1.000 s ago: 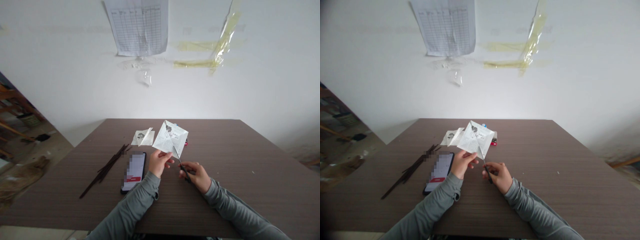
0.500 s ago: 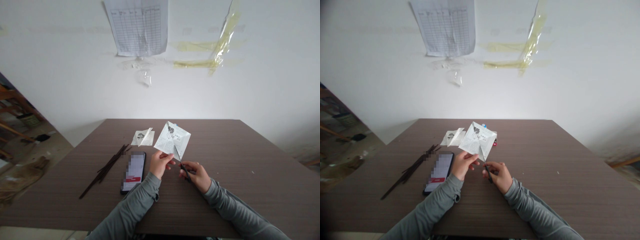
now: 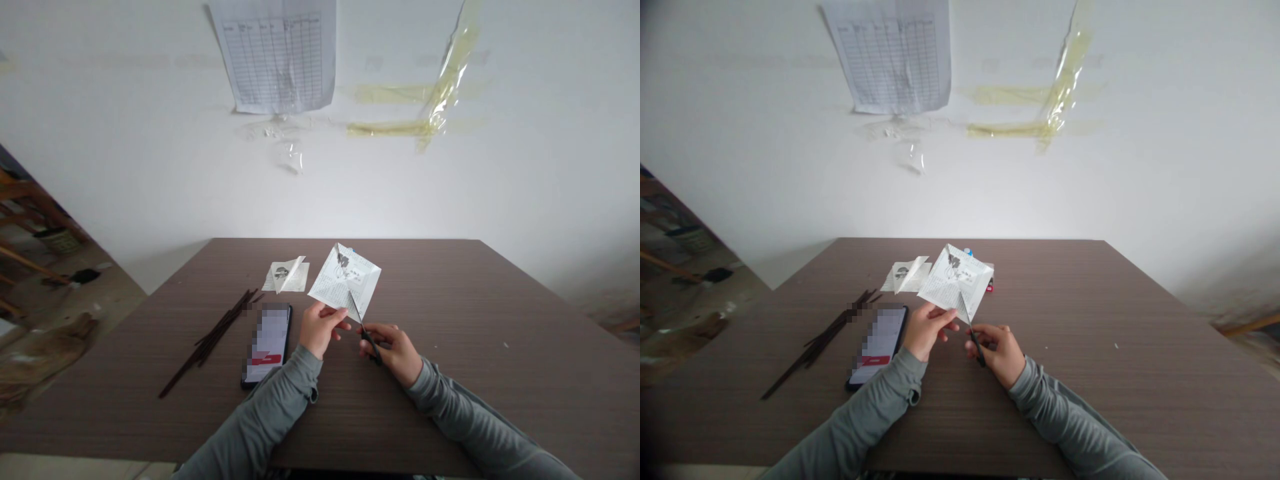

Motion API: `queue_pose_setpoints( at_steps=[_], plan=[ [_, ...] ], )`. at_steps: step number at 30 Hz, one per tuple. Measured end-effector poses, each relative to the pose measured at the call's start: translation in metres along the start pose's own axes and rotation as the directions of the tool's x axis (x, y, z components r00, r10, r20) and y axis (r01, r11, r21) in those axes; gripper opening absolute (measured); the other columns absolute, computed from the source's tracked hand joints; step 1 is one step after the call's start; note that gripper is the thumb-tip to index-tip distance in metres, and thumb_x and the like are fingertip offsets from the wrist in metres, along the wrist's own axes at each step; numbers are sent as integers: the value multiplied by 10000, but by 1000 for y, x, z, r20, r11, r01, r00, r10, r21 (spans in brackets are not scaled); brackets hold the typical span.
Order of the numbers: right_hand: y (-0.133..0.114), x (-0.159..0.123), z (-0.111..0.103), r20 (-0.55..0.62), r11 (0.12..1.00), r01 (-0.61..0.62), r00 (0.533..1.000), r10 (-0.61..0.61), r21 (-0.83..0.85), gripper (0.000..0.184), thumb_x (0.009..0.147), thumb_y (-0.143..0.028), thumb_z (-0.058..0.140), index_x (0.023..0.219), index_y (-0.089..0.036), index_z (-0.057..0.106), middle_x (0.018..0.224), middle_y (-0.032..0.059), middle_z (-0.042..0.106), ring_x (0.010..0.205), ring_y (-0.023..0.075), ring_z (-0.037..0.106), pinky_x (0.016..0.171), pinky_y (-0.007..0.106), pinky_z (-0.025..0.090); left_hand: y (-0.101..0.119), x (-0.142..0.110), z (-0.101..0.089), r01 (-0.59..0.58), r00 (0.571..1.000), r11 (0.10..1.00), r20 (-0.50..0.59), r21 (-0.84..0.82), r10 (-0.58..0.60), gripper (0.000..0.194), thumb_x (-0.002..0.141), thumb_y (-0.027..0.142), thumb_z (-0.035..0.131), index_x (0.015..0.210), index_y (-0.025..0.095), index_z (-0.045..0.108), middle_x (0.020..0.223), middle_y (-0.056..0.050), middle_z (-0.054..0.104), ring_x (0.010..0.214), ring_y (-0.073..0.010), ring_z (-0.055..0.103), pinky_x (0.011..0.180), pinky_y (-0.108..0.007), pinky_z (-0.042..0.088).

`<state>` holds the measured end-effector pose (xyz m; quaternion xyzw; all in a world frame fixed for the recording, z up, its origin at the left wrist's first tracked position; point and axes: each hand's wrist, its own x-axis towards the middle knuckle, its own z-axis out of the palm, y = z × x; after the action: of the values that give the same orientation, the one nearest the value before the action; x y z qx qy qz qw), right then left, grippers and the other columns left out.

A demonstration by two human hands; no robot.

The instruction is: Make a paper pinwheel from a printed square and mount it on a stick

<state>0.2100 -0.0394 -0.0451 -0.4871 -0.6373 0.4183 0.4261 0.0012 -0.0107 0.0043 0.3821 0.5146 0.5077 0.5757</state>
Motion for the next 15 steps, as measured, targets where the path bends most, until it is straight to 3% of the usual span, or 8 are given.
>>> queue_pose_setpoints(
  at_steps=[4,15],
  plan=[
    [-3,0,-2,49,998,-54,997,52,27,607,855,-837,979,1034,-257,964,734,104,888,697,362,875,890,526,775,1,0,1,2,1000,1000,-1,-9,-2,164,867,128,970,903,207,831,800,-6,887,600,-173,831,440,-199,446],
    [-4,-1,-1,47,995,-79,996,76,59,640,828,-864,999,1034,-259,963,751,122,888,699,372,868,842,537,768,0,0,-1,-3,1000,1000,0,22,3,234,848,172,1042,910,228,823,834,-9,907,649,-201,873,453,-199,478]
  ],
)
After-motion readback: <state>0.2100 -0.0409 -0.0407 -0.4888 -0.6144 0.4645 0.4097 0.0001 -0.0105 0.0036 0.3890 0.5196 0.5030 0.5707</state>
